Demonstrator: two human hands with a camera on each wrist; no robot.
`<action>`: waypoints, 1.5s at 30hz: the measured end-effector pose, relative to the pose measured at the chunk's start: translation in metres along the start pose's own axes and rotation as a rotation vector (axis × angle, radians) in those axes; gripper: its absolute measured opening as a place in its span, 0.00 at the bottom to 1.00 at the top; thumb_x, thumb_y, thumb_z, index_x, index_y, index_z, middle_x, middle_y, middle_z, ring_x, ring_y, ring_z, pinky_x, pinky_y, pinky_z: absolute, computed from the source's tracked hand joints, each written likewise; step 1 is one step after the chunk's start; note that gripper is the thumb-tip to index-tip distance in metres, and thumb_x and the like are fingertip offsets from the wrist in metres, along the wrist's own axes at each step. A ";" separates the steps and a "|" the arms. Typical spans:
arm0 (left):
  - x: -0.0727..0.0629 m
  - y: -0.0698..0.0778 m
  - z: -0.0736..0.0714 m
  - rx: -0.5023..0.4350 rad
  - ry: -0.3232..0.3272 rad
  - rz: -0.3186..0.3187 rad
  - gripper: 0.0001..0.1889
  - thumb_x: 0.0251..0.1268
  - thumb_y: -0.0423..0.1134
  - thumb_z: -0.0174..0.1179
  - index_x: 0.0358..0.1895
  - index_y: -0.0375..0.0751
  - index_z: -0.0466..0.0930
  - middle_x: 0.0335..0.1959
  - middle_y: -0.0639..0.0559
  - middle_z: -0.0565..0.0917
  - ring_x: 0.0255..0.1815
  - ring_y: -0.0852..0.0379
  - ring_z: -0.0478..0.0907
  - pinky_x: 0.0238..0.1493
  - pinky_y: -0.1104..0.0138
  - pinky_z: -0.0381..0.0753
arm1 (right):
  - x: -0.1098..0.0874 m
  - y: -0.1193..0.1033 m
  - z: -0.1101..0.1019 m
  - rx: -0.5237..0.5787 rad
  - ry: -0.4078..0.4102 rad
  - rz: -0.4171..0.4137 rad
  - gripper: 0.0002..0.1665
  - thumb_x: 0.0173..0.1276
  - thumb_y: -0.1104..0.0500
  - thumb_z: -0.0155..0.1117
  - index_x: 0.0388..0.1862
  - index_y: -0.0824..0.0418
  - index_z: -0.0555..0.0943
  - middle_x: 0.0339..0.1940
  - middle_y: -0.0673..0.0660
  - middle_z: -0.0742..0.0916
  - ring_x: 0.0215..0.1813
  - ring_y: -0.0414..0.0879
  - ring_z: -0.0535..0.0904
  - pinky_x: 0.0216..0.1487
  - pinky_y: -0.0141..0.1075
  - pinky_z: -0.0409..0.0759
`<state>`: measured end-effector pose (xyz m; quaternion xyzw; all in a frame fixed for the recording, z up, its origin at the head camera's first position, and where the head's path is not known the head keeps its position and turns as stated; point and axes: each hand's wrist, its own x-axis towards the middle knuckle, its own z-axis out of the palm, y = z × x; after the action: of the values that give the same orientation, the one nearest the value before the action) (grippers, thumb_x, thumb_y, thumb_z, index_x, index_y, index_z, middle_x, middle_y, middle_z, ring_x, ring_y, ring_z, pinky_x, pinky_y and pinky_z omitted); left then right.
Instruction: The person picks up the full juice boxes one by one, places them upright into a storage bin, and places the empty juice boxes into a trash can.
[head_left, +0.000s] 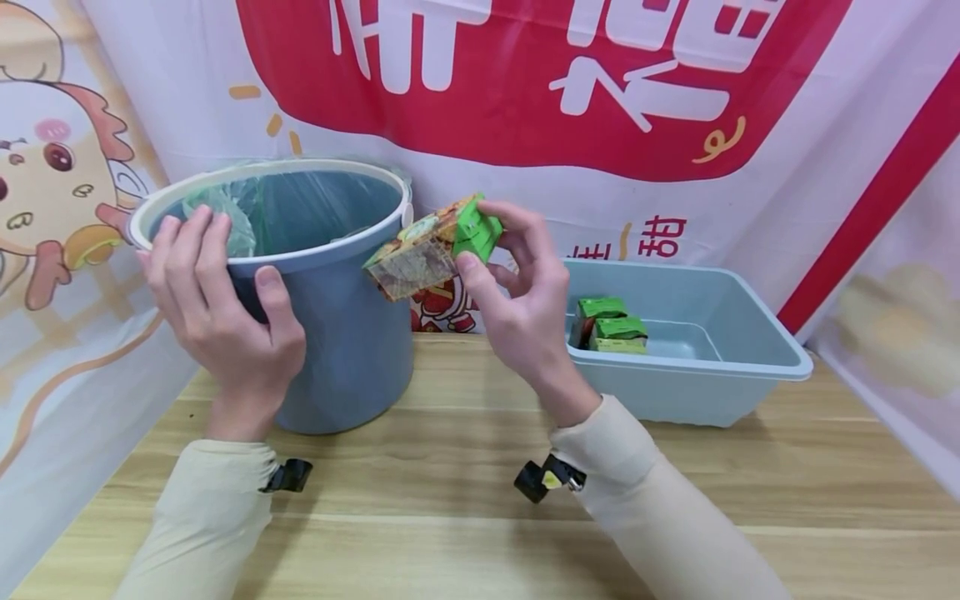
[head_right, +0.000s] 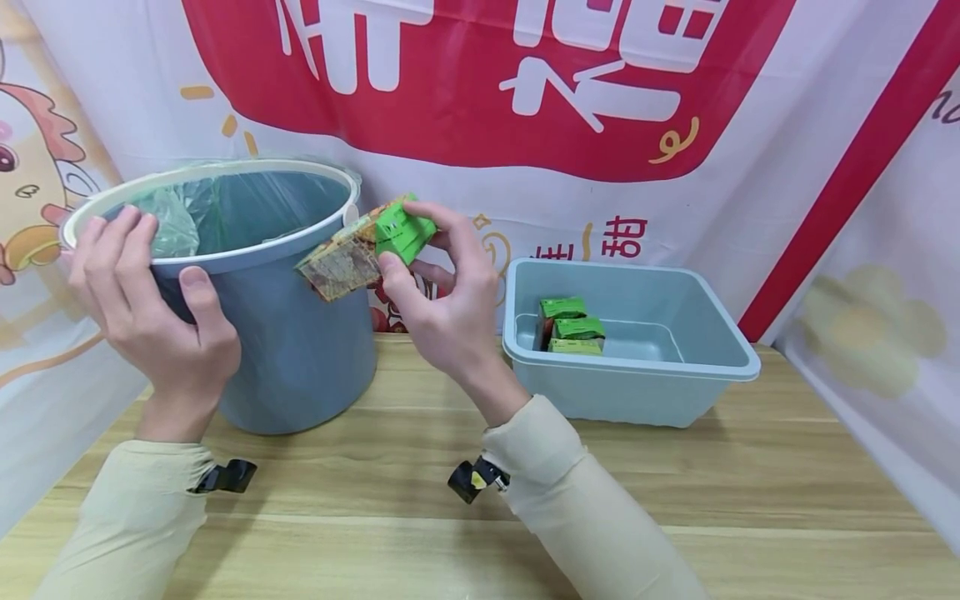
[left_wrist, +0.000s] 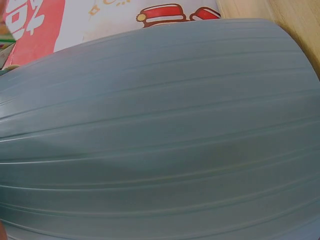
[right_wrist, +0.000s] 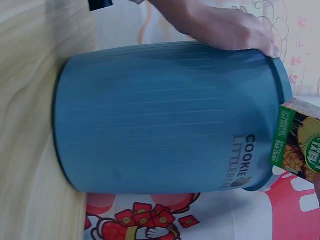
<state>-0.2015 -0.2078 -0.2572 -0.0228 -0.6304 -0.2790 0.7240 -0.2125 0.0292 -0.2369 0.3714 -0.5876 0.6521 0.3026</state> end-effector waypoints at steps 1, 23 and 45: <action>0.000 0.000 0.000 -0.001 0.000 0.001 0.27 0.66 0.49 0.52 0.62 0.35 0.81 0.66 0.41 0.82 0.76 0.42 0.71 0.87 0.46 0.51 | 0.002 -0.001 0.001 0.006 0.007 -0.013 0.29 0.71 0.64 0.63 0.69 0.72 0.72 0.65 0.66 0.80 0.56 0.49 0.82 0.50 0.35 0.90; 0.000 -0.001 -0.001 -0.003 -0.010 0.002 0.27 0.67 0.50 0.51 0.62 0.35 0.80 0.67 0.41 0.82 0.76 0.41 0.70 0.87 0.45 0.50 | 0.055 -0.015 0.053 0.012 -0.072 0.010 0.32 0.73 0.63 0.67 0.73 0.67 0.70 0.70 0.62 0.77 0.64 0.47 0.82 0.60 0.36 0.88; 0.000 0.001 -0.001 -0.005 -0.004 0.012 0.27 0.68 0.50 0.51 0.61 0.35 0.80 0.66 0.40 0.82 0.75 0.41 0.71 0.87 0.45 0.51 | 0.070 0.000 0.088 -0.598 -0.513 0.167 0.33 0.76 0.44 0.66 0.76 0.49 0.73 0.75 0.50 0.77 0.74 0.40 0.68 0.67 0.28 0.75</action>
<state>-0.2006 -0.2072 -0.2570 -0.0292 -0.6311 -0.2761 0.7243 -0.2390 -0.0613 -0.1754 0.3686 -0.8361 0.3607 0.1868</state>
